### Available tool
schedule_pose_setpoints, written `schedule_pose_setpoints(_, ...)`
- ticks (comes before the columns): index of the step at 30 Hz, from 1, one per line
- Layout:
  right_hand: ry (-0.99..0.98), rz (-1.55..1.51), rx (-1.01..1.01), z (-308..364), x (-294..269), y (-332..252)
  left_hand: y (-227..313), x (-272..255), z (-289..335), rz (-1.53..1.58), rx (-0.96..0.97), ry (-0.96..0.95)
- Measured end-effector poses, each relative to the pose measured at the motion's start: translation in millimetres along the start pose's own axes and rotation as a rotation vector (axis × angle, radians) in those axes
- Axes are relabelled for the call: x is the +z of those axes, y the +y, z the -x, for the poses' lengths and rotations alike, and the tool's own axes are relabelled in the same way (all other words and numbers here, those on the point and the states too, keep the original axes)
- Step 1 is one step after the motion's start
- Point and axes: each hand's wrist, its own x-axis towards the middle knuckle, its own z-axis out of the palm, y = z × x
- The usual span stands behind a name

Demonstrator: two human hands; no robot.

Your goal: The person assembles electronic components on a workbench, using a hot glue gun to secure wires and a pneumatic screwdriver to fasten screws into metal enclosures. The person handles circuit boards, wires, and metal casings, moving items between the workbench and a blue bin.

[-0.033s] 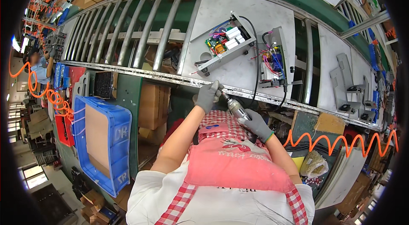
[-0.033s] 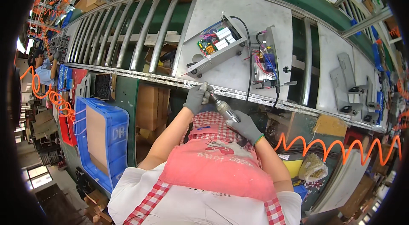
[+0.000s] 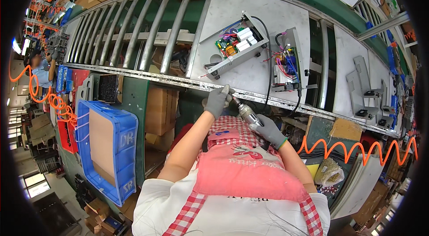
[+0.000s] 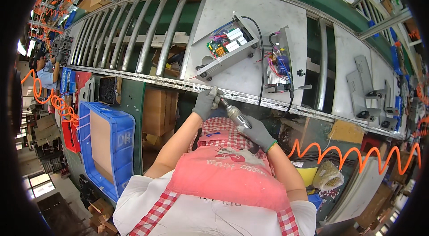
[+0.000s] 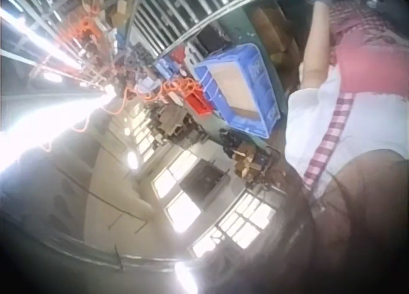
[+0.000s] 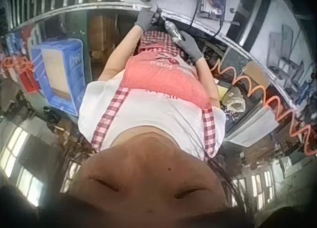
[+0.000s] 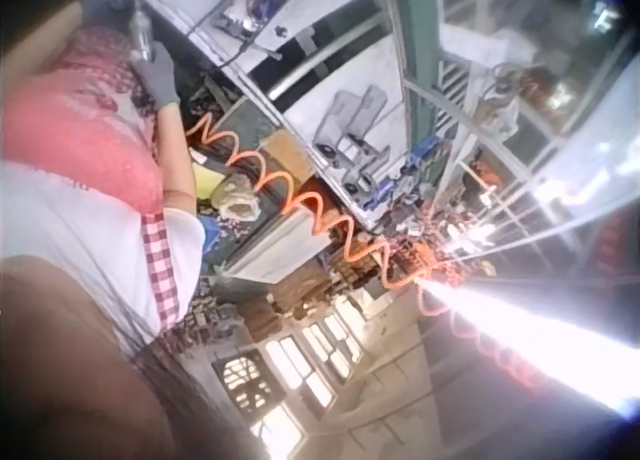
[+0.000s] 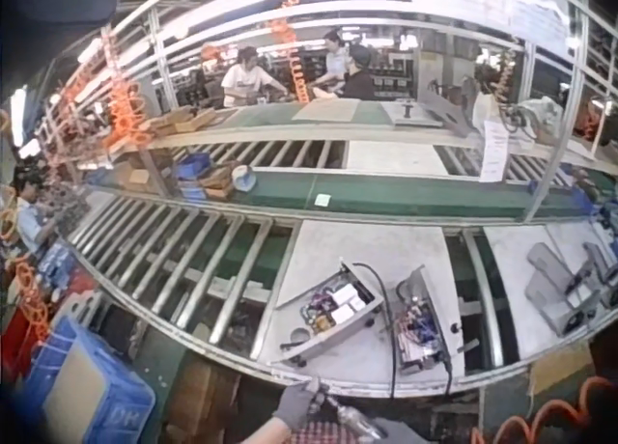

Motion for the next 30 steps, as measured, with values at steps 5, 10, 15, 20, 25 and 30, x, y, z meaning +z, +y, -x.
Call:
schedule_pose_setpoints(5,-0.142,-0.127,0.116,-7,0,15,-6,-14,1,-0.167,0.022,-0.047)
schedule_pose_setpoints(10,-0.306,-0.401,0.232,-16,4,20,-15,-23,3,-0.003,-0.027,-0.080)
schedule_pose_setpoints(15,-0.293,-0.453,0.237,-18,9,7,-19,-32,3,0.176,-0.087,-0.125)
schedule_pose_setpoints(20,-0.084,-0.446,0.100,-39,29,19,-27,-33,-6,-0.092,-0.077,0.102)
schedule_pose_setpoints(25,0.000,-0.067,0.097,-69,32,7,-26,-63,-42,0.073,-0.018,0.532)
schedule_pose_setpoints(30,0.067,0.000,0.061,-92,45,4,-8,-77,-83,0.527,-0.165,0.312)
